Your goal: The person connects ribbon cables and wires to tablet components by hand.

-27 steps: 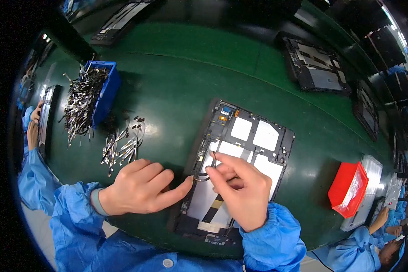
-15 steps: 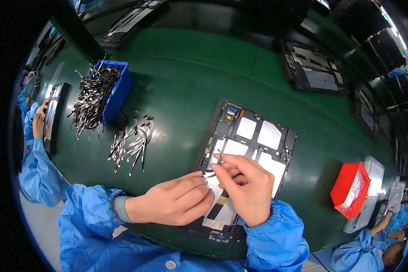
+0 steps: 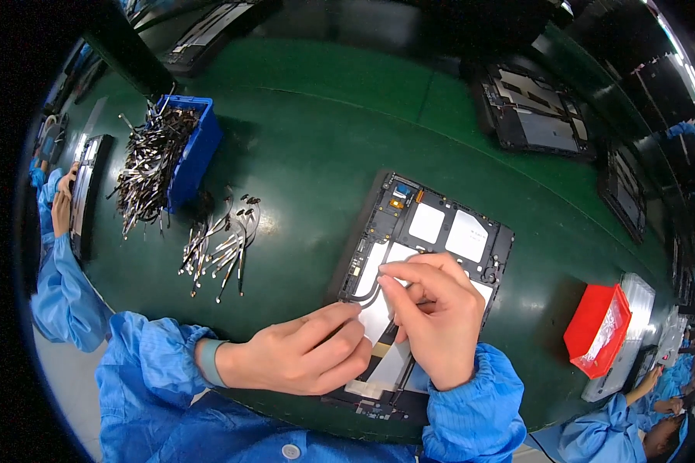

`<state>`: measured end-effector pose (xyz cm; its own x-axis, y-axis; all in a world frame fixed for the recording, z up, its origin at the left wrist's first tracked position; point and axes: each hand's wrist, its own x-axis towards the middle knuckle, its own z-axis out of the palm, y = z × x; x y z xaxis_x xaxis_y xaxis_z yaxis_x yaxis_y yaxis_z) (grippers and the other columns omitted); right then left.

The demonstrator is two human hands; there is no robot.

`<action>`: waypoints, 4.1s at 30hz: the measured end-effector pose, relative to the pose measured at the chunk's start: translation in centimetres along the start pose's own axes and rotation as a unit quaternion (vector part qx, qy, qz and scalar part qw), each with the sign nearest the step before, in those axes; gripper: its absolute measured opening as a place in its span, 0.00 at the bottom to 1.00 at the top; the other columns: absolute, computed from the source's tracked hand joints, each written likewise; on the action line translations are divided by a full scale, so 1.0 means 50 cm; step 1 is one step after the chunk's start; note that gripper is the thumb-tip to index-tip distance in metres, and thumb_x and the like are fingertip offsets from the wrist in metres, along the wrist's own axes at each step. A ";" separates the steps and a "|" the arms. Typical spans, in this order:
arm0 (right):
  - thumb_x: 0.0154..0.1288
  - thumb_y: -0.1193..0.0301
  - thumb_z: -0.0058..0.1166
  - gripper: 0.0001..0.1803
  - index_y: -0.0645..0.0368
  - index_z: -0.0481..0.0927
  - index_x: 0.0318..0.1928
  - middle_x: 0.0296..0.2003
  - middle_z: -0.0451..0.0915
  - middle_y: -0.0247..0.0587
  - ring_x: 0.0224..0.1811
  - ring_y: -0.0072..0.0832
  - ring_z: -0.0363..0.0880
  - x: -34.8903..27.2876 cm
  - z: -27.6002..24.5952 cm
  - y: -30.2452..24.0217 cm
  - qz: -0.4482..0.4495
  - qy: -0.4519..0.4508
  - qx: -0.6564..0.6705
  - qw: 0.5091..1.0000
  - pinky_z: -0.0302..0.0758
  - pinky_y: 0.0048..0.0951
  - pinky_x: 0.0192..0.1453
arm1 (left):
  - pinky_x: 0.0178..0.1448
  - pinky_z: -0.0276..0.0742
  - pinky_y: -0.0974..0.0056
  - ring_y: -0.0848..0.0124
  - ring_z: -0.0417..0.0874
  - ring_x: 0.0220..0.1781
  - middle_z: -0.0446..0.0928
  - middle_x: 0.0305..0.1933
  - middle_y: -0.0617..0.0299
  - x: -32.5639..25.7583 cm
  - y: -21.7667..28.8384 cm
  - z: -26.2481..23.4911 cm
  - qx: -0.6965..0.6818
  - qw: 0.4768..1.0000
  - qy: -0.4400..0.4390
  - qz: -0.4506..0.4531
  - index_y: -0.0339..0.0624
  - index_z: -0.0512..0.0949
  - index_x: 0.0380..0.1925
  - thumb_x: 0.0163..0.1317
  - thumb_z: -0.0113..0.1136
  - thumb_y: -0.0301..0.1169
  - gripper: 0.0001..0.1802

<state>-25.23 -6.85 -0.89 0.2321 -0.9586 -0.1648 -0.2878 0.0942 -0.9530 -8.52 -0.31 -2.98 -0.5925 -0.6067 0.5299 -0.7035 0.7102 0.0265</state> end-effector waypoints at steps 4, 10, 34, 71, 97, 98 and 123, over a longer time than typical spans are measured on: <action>0.59 0.81 0.61 0.06 0.65 0.84 0.38 0.35 0.75 0.35 0.19 0.13 0.73 -0.003 -0.006 0.008 -0.011 0.006 -0.003 1.000 0.69 0.16 0.15 | 0.51 0.78 0.69 0.62 0.81 0.49 0.79 0.43 0.54 0.007 0.006 0.003 0.024 0.999 -0.023 -0.013 0.40 0.75 0.30 0.53 0.56 0.30 0.06; 0.59 0.82 0.61 0.06 0.67 0.84 0.37 0.34 0.77 0.37 0.18 0.13 0.73 0.013 -0.021 0.013 -0.026 0.016 -0.013 0.999 0.67 0.15 0.14 | 0.51 0.79 0.69 0.62 0.82 0.49 0.81 0.43 0.51 0.010 0.017 0.011 0.027 0.999 -0.020 -0.018 0.39 0.75 0.28 0.53 0.56 0.29 0.05; 0.58 0.83 0.60 0.07 0.67 0.83 0.38 0.35 0.77 0.40 0.21 0.19 0.75 0.034 0.089 -0.033 -0.024 0.103 -0.059 0.993 0.67 0.17 0.19 | 0.48 0.80 0.70 0.62 0.84 0.47 0.81 0.41 0.51 -0.039 -0.055 -0.021 0.027 0.999 -0.026 -0.010 0.39 0.74 0.26 0.50 0.57 0.28 0.05; 0.69 0.71 0.51 0.28 0.55 0.63 0.68 0.57 0.74 0.42 0.56 0.26 0.74 0.280 0.151 -0.170 -0.107 0.064 0.208 0.970 0.72 0.25 0.59 | 0.69 0.63 0.56 0.62 0.66 0.67 0.62 0.66 0.51 -0.161 -0.068 -0.043 -0.638 0.658 0.120 -0.381 0.36 0.58 0.66 0.67 0.46 0.27 0.27; 0.68 0.53 0.45 0.28 0.61 0.75 0.57 0.56 0.77 0.50 0.63 0.43 0.70 0.540 -0.250 0.118 -0.116 0.360 -0.114 0.919 0.63 0.34 0.67 | 0.61 0.68 0.56 0.55 0.68 0.59 0.69 0.59 0.56 -0.132 -0.060 -0.048 -0.467 0.826 0.016 -0.315 0.43 0.76 0.45 0.62 0.52 0.28 0.11; 0.68 0.51 0.45 0.29 0.61 0.74 0.58 0.57 0.76 0.52 0.62 0.47 0.70 0.538 -0.288 0.124 -0.100 0.377 -0.143 0.910 0.65 0.37 0.66 | 0.60 0.68 0.56 0.56 0.69 0.58 0.70 0.59 0.56 -0.125 -0.057 -0.049 -0.458 0.835 0.024 -0.303 0.42 0.76 0.44 0.62 0.52 0.27 0.11; 0.67 0.66 0.58 0.18 0.62 0.76 0.52 0.46 0.81 0.42 0.47 0.33 0.80 0.545 -0.165 -0.137 -0.055 0.074 0.254 0.963 0.78 0.44 0.51 | 0.54 0.72 0.55 0.58 0.75 0.50 0.75 0.46 0.57 -0.139 -0.057 -0.053 -0.335 0.922 0.015 -0.196 0.41 0.73 0.43 0.56 0.55 0.27 0.13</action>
<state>-24.60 -35.82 3.26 0.0887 -0.9946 -0.0543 0.2318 0.0736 -0.9700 -1.34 2.83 -4.51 -0.3254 -0.8607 0.3916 -0.4555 0.5056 0.7328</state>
